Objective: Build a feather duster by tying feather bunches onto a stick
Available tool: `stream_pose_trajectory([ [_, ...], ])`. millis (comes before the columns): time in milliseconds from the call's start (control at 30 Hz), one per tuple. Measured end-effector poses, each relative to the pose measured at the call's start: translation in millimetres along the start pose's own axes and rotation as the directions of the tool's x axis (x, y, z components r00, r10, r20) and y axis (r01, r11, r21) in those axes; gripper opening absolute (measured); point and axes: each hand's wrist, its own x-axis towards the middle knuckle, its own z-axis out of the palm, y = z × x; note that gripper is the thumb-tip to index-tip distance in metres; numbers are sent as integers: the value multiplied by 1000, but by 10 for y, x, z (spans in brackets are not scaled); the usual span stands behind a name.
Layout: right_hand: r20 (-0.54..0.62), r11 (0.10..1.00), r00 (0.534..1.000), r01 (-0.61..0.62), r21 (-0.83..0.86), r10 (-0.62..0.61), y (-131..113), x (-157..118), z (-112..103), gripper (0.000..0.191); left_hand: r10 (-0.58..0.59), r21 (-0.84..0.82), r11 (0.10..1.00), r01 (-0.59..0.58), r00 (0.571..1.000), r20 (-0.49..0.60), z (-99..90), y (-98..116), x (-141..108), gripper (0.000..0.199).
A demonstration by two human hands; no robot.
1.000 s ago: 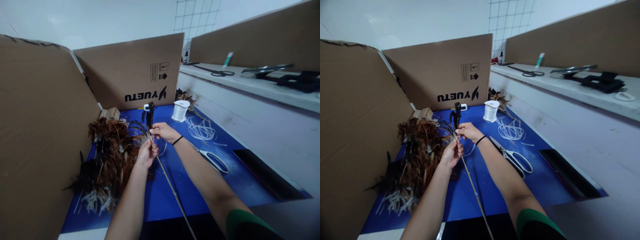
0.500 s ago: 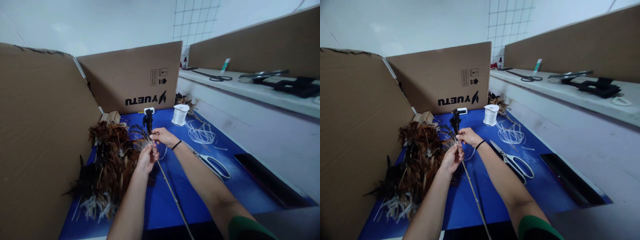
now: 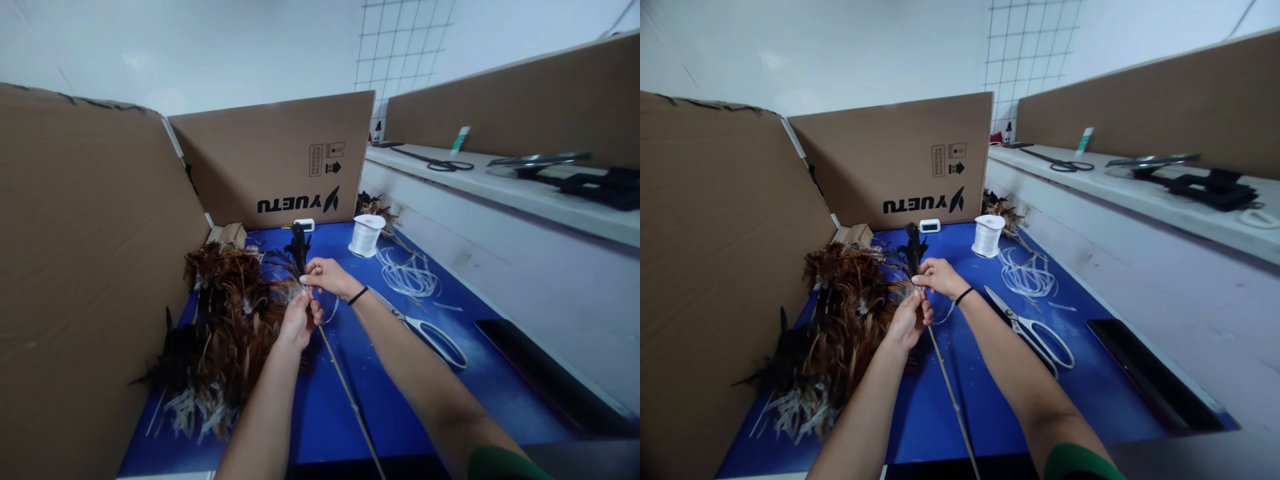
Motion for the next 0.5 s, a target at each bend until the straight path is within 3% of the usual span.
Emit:
stream_pose_trajectory([
  [200,-70,999,997,-37,-17,36,-24,-7,55,22,36,25,999,-35,999,-37,47,9,-25,32],
  [500,-40,996,997,-56,63,58,-22,-28,45,27,13,-6,1000,-13,1000,-18,26,30,-26,30],
])
